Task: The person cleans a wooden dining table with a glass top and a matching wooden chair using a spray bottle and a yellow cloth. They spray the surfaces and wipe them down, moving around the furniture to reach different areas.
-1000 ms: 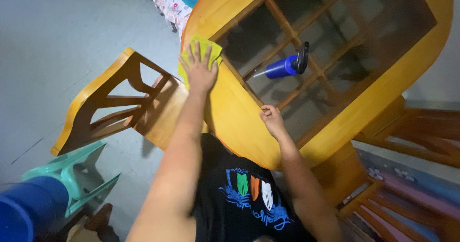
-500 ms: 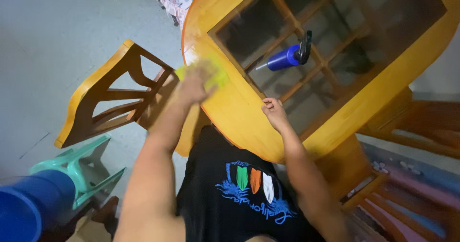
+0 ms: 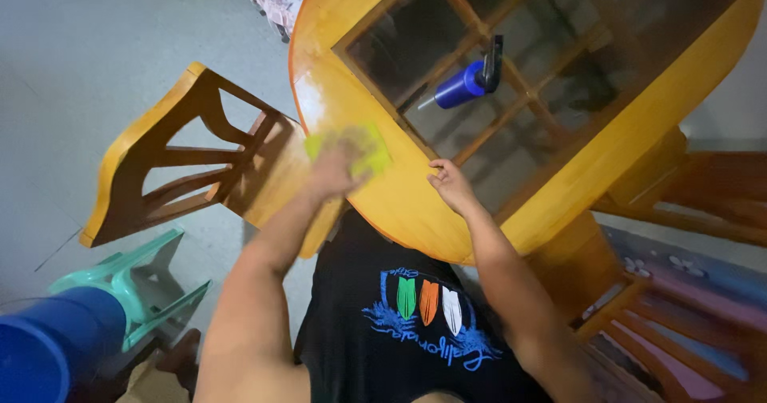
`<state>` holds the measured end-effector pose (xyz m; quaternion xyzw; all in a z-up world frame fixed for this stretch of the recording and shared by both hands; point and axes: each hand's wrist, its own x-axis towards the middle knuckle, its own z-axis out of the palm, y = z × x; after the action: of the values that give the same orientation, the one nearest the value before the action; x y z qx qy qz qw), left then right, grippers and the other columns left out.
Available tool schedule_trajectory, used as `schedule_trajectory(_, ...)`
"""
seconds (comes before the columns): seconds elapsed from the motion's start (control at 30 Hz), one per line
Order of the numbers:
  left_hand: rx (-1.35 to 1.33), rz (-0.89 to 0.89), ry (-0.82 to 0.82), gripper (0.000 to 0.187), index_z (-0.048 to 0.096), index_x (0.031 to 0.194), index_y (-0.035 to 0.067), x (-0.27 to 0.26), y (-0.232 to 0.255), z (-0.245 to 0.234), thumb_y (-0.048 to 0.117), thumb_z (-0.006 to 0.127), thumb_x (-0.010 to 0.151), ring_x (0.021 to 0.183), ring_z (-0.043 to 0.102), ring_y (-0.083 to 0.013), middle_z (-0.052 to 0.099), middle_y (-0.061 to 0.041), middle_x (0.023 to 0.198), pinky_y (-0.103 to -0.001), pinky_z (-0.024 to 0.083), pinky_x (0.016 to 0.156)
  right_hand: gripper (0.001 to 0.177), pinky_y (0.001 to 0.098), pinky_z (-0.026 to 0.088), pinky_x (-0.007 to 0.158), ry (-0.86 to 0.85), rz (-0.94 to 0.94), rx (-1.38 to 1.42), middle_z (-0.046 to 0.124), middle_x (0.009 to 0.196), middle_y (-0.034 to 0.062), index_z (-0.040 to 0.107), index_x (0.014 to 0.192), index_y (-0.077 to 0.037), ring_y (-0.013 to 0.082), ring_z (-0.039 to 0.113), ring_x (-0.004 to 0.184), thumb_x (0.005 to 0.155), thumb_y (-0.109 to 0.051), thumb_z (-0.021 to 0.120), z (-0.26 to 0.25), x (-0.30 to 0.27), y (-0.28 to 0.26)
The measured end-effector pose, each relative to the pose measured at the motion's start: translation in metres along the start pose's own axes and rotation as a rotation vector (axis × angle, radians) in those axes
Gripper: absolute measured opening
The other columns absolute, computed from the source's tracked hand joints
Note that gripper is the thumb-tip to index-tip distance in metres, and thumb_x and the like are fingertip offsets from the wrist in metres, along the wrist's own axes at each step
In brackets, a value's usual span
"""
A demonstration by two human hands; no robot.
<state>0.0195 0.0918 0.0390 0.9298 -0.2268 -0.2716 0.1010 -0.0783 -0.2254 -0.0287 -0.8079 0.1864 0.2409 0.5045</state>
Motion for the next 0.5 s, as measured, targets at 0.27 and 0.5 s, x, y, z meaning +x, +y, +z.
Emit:
schedule_trajectory(0.27,-0.252,-0.348,0.586,0.052,0.046,0.159,0.019,0.082,0.055,0.014,0.036,0.043,0.109,0.161,0.016,-0.0322,0.025,-0.012,0.172,-0.059,0.004,0.13,0.021,0.0231,0.046,0.069,-0.034,0.004,0.161,0.055,0.086,-0.0033,0.065,0.12,-0.008,0.0076,0.051,0.076,0.099,-0.012,0.066,0.004,-0.001,0.059)
schedule_trajectory(0.5,-0.095,0.123,0.312,0.055,0.051,0.152,0.02,-0.014,0.16,0.09,0.038,0.053,0.1,0.154,0.024,-0.0374,0.034,-0.014,0.164,-0.065,0.013,0.123,0.018,0.0233,0.049,0.067,-0.16,0.007,0.445,0.063,0.087,-0.0021,0.059,0.12,-0.008,0.0068,0.058,0.074,0.103,-0.011,0.056,-0.006,0.012,0.082)
